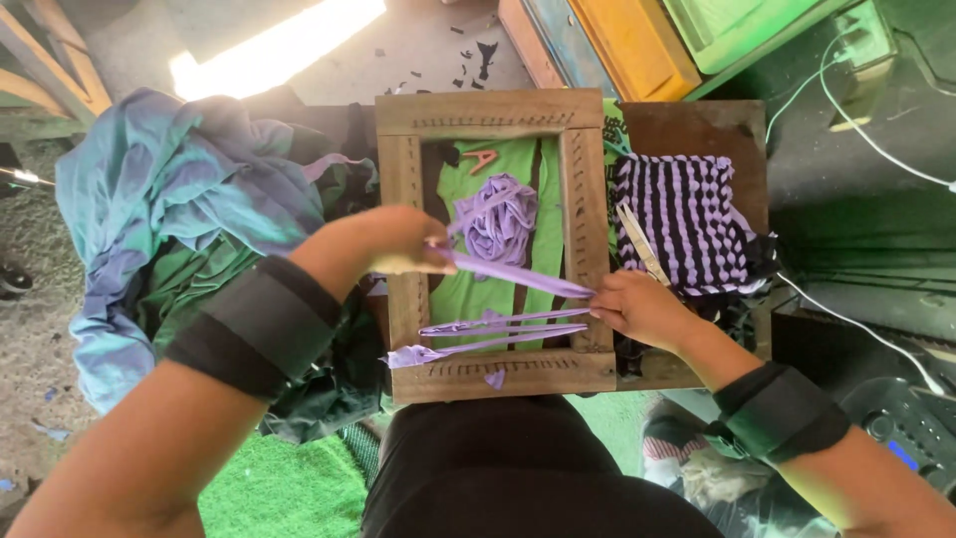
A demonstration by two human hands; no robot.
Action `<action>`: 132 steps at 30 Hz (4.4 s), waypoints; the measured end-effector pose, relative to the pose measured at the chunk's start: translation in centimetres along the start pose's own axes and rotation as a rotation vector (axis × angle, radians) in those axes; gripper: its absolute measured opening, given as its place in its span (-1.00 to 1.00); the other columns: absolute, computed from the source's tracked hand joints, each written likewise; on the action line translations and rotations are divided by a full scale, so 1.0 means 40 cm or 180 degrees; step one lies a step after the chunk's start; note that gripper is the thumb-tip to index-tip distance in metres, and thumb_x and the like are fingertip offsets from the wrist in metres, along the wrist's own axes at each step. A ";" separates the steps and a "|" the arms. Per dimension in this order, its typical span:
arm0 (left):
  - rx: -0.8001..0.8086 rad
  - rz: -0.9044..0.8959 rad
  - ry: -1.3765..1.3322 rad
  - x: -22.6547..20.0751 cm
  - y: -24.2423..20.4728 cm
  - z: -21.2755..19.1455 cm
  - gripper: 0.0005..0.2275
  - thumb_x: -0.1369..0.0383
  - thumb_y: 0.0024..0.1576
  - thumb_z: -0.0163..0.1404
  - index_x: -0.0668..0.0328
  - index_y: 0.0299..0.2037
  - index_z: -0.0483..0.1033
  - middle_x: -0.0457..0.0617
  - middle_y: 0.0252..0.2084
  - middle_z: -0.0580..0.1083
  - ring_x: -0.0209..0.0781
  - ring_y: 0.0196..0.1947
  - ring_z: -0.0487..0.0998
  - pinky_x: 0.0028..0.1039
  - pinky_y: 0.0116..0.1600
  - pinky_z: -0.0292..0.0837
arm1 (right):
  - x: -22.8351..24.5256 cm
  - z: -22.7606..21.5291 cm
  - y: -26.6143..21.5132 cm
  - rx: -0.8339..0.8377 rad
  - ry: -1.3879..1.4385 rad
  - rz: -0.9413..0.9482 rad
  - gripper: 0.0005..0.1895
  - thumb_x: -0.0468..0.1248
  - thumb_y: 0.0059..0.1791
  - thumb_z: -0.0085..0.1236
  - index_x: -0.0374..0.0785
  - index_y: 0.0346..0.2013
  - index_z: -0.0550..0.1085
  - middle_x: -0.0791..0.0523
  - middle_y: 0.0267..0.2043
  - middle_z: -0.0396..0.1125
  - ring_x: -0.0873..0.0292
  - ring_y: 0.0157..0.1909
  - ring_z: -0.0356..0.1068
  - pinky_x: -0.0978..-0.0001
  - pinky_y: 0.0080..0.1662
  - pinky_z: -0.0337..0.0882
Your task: Weaving a rug or mat using a wooden frame loom and strips of fabric.
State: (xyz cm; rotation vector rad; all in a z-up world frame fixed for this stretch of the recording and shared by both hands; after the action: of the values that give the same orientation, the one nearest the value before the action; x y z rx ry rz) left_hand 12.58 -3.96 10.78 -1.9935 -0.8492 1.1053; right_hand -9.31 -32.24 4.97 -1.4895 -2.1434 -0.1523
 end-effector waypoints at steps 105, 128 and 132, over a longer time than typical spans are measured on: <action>-0.1659 -0.0233 -0.0956 0.248 0.136 0.366 -0.81 0.30 0.01 0.15 0.22 -0.28 0.68 0.20 -0.28 0.58 0.16 -0.20 0.61 -0.17 -0.05 0.52 | 0.350 0.121 0.487 0.0482 -0.1179 -0.0523 -0.80 -0.12 -0.11 0.24 -0.16 -0.34 0.65 0.08 -0.06 0.33 0.01 0.10 0.21 0.09 0.01 0.19; -0.1841 0.0507 -0.0153 0.155 0.135 0.258 -0.87 0.33 0.07 0.08 -0.02 -0.23 0.67 0.04 -0.30 0.59 0.12 -0.21 0.61 -0.11 -0.14 0.50 | 0.189 -0.056 0.338 0.0052 0.0800 0.0524 -0.74 -0.21 0.06 0.09 -0.16 -0.02 0.62 0.07 -0.26 0.44 0.04 -0.21 0.44 0.18 -0.13 0.41; -0.1754 0.0675 -0.0198 0.133 0.132 0.229 -0.88 0.33 0.05 0.10 -0.05 -0.25 0.69 0.01 -0.30 0.60 0.07 -0.20 0.61 -0.16 -0.13 0.50 | 0.165 -0.024 0.337 -0.0373 0.2110 0.0625 -0.74 -0.28 0.07 0.13 -0.24 0.02 0.60 0.11 -0.11 0.56 0.19 -0.10 0.54 0.35 -0.06 0.49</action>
State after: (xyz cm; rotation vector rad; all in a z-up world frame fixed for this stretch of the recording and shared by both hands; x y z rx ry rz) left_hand 7.84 -0.23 0.58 -2.5604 -1.0815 1.1396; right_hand 1.42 -21.81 6.24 -1.4406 -1.4731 -0.6154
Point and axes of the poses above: each hand's wrist, its own y-axis towards the middle knuckle, its own z-axis out of the palm, x = y × z, the point moved 4 cm from there along y, towards the middle knuckle
